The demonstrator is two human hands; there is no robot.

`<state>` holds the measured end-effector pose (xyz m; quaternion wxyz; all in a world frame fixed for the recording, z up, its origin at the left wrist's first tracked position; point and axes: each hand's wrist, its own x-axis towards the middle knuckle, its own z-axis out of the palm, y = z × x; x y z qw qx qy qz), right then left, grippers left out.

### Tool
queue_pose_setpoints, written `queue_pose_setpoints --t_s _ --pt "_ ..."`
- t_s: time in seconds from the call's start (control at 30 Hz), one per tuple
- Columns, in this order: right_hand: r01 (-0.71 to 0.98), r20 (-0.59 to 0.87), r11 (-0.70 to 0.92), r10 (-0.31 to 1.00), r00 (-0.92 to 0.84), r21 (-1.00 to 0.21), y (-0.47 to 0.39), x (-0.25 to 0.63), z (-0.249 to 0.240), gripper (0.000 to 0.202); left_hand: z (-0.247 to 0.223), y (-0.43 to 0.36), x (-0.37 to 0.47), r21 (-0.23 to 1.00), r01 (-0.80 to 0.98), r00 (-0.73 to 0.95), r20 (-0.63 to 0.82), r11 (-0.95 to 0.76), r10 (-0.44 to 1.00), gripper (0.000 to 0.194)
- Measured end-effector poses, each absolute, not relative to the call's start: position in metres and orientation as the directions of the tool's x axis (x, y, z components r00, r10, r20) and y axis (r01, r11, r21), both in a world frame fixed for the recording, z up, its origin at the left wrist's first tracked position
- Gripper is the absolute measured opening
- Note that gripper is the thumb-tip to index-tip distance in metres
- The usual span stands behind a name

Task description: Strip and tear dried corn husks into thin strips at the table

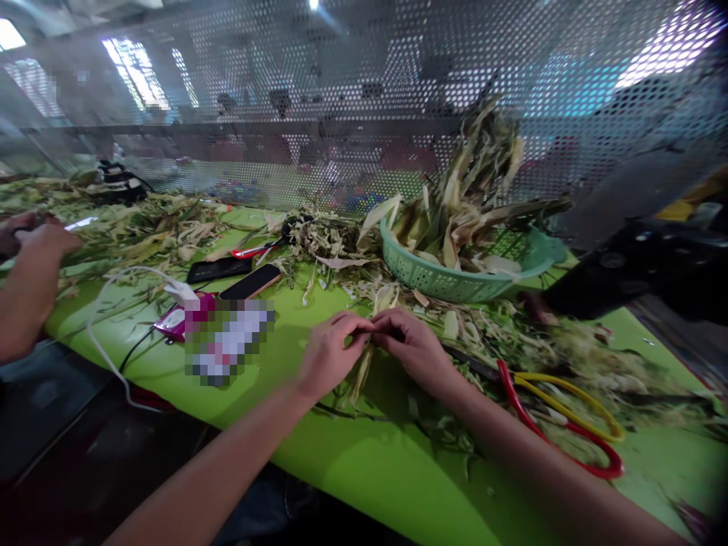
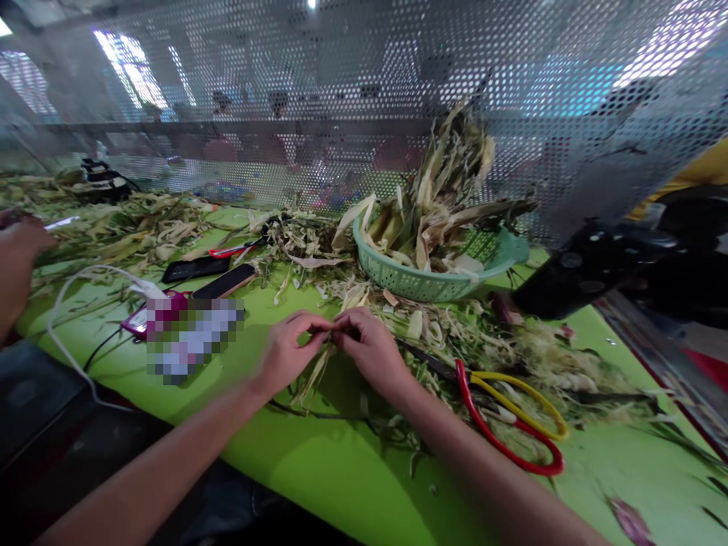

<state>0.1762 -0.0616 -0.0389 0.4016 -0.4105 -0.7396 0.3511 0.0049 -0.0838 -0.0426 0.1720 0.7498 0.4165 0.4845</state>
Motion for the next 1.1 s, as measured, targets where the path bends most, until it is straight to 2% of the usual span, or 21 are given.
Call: queue_pose_setpoints --t_s 0.13,0.27,0.5,0.63,0.8,0.97,1.1 --pt "0.338 0.284 0.387 0.906 -0.314 -0.858 -0.065 0.177 -0.036 0.002 -0.041 -0.084 0.002 0.671 0.489 0.189 0.543 -0.558 0.818 0.011" --pt "0.378 0.319 0.423 0.896 -0.308 -0.823 -0.069 0.178 -0.030 0.005 -0.040 -0.083 0.000 0.686 0.491 0.190 0.518 -0.537 0.834 0.007" --pt "0.562 0.388 0.482 0.876 -0.287 -0.672 -0.070 0.186 -0.024 0.013 -0.043 -0.080 -0.008 0.732 0.500 0.164 0.444 -0.462 0.881 0.005" --pt "0.605 0.419 0.520 0.852 -0.315 -0.603 -0.073 0.186 -0.020 0.015 -0.044 -0.079 -0.010 0.761 0.505 0.135 0.395 -0.406 0.909 0.007" --pt "0.447 0.450 0.557 0.830 -0.330 -0.700 -0.081 0.182 -0.013 0.009 -0.046 -0.078 -0.008 0.813 0.466 0.156 0.312 -0.348 0.937 0.004" --pt "0.195 0.273 0.361 0.888 -0.369 -0.912 -0.082 0.175 -0.018 0.005 -0.047 -0.078 -0.007 0.774 0.532 0.152 0.311 -0.343 0.938 0.004" --pt "0.190 0.223 0.310 0.900 -0.376 -0.932 -0.077 0.170 -0.025 0.006 -0.045 -0.078 -0.008 0.711 0.611 0.116 0.354 -0.348 0.928 0.009"
